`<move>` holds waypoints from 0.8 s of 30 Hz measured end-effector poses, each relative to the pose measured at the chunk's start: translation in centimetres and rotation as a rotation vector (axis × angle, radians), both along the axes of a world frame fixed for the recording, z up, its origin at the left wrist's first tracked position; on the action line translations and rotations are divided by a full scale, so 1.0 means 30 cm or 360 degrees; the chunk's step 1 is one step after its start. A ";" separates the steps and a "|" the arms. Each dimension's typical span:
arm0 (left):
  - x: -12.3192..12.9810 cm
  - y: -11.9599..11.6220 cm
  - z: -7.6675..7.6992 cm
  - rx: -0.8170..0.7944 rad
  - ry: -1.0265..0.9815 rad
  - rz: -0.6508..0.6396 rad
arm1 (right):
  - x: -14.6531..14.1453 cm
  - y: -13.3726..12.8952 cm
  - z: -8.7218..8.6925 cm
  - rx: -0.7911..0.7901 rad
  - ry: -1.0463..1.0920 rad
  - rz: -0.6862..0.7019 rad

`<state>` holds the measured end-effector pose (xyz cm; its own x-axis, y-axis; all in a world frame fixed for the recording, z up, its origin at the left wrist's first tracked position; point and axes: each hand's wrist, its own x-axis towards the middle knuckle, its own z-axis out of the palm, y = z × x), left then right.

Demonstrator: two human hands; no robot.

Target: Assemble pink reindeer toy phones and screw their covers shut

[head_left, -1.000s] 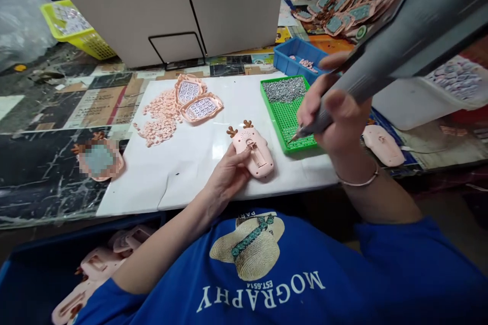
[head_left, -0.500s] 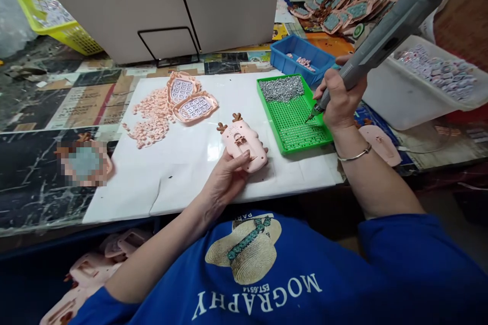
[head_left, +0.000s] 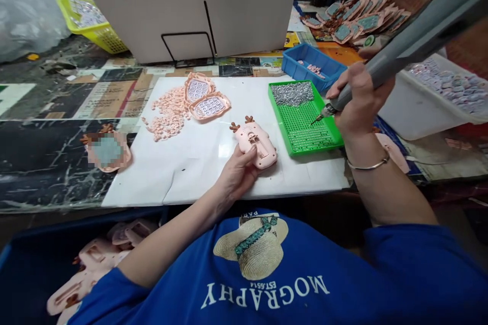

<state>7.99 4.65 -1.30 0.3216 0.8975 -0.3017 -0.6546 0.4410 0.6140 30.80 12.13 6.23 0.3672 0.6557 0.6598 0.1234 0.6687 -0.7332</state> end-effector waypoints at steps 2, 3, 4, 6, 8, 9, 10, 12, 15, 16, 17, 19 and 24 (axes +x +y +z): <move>0.002 0.001 -0.007 0.0017 -0.0010 -0.0006 | -0.078 -0.055 0.036 0.0059 0.0072 0.0174; 0.003 0.002 -0.010 0.0024 -0.0013 -0.0007 | -0.120 -0.086 0.049 0.0070 0.0093 0.0276; 0.003 0.002 -0.013 0.0031 -0.0016 -0.0007 | -0.162 -0.119 0.058 0.0047 0.0111 0.0360; 0.003 0.001 -0.015 0.0049 -0.0027 -0.0015 | -0.236 -0.176 0.060 -0.0030 0.0151 0.0518; 0.004 -0.001 -0.011 0.0068 -0.0041 -0.0040 | -0.290 -0.214 0.046 -0.0088 0.0149 0.0645; 0.004 -0.002 -0.006 0.0074 -0.0045 -0.0051 | -0.308 -0.224 0.035 -0.0107 0.0137 0.0707; 0.004 -0.004 -0.001 0.0076 -0.0048 -0.0057 | -0.322 -0.228 0.023 -0.0106 0.0131 0.0762; 0.005 -0.006 0.010 0.0068 -0.0057 -0.0065 | -0.339 -0.226 0.001 -0.0065 0.0142 0.0865; 0.007 -0.006 0.023 0.0053 -0.0078 -0.0062 | -0.351 -0.212 -0.024 -0.0024 0.0153 0.0964; 0.008 -0.006 0.026 0.0049 -0.0081 -0.0061 | -0.355 -0.208 -0.030 -0.0039 0.0145 0.0980; 0.009 -0.006 0.028 0.0046 -0.0082 -0.0054 | -0.357 -0.206 -0.036 -0.0052 0.0131 0.0992; 0.013 -0.005 0.029 0.0026 -0.0075 -0.0029 | -0.362 -0.203 -0.050 -0.0062 0.0103 0.1005; 0.027 -0.006 0.032 -0.0074 -0.0004 0.0094 | -0.355 -0.191 -0.111 -0.0011 -0.0034 0.1036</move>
<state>8.81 4.47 -0.33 0.2693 0.9000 -0.3426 -0.6817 0.4295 0.5923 20.16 6.39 2.91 -0.1198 0.7440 0.6573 -0.2910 0.6067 -0.7398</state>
